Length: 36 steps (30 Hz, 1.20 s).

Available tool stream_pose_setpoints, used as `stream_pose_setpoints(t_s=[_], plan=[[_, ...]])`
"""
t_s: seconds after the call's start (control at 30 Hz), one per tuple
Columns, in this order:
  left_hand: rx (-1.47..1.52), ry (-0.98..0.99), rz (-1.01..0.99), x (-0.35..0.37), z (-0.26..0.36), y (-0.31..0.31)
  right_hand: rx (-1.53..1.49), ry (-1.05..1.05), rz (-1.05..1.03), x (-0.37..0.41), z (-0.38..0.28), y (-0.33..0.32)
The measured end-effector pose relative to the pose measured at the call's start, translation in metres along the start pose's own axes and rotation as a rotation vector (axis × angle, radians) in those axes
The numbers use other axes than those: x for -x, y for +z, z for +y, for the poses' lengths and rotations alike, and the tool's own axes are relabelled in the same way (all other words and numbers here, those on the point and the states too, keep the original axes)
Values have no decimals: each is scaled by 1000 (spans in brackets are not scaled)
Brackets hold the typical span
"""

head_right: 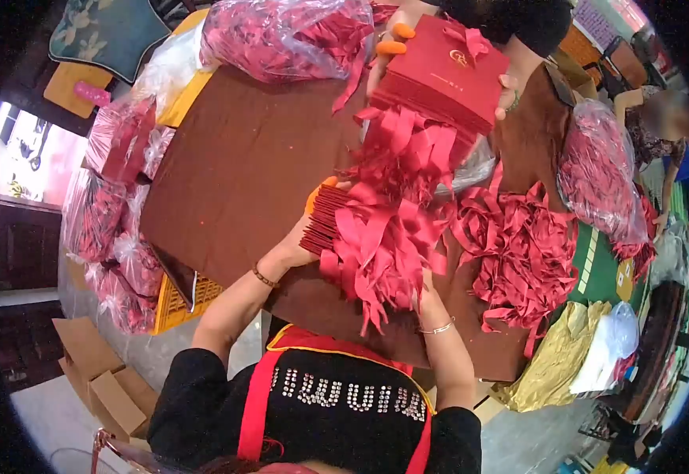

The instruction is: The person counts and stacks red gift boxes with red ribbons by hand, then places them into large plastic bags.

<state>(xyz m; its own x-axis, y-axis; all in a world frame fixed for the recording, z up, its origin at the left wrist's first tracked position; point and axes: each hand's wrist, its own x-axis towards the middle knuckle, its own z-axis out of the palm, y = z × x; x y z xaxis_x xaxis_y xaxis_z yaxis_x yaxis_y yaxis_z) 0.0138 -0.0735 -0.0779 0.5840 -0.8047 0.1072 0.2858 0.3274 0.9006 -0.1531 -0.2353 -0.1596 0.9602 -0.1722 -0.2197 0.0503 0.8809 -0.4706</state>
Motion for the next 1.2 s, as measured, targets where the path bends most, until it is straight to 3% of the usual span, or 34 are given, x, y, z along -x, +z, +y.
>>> stream_pose_setpoints(t_s=[0.03,0.13,0.17,0.23,0.27,0.3,0.37,0.4,0.43,0.47,0.53,0.57,0.67,0.7,0.73,0.8,0.83,0.87,0.93,0.97,1.0,1.1,1.13,1.2], plan=[[-67,35,-42,-2,1,-2,-84,-78,-247,-6,9,-20],[-229,76,-144,-4,21,-1,-145,89,-287,-4,-10,-18],[-331,33,-239,-6,31,-4,-286,138,-165,-3,-6,-34],[-495,29,-413,-5,58,-7,-244,89,-248,-9,-5,-38],[-497,36,-414,-5,57,-6,-211,32,-324,-12,-4,-31],[-257,46,-335,-3,55,-4,-179,-26,-399,-16,-5,-25],[204,50,-173,-6,53,3,-263,65,-286,-5,-24,11],[205,52,-180,-8,52,10,-349,163,-169,-1,-33,28],[46,64,-138,-10,50,17,-309,145,-39,4,-23,-2],[-112,79,-92,-12,50,22,-303,142,-42,5,-28,14],[-97,55,-101,-13,53,27,379,-236,-129,9,-37,72],[-43,87,-106,-12,51,30,204,-147,-12,5,-40,81],[76,100,-42,-7,43,36,262,-86,-13,-1,-37,75],[141,87,31,-6,40,38,-169,43,-83,2,-44,81],[208,77,103,-6,38,40,-168,40,-80,4,-45,88],[198,109,97,-9,36,39,130,-61,-90,5,-46,97],[163,101,92,-7,34,37,467,-187,-133,9,-43,92],[129,91,91,-4,34,37,467,-186,-124,10,-43,93],[132,86,65,-4,34,36,220,-131,-149,5,-46,98],[182,92,42,-5,39,38,-107,-32,-156,-2,-49,98],[230,99,16,-6,42,39,-111,-35,-151,0,-47,96],[173,71,-97,-7,48,19,399,-275,-59,2,-47,87],[132,81,-91,-7,44,9,440,-229,-13,-3,-40,57],[134,6,-228,-8,56,-6,-218,72,-232,1,-50,65]])
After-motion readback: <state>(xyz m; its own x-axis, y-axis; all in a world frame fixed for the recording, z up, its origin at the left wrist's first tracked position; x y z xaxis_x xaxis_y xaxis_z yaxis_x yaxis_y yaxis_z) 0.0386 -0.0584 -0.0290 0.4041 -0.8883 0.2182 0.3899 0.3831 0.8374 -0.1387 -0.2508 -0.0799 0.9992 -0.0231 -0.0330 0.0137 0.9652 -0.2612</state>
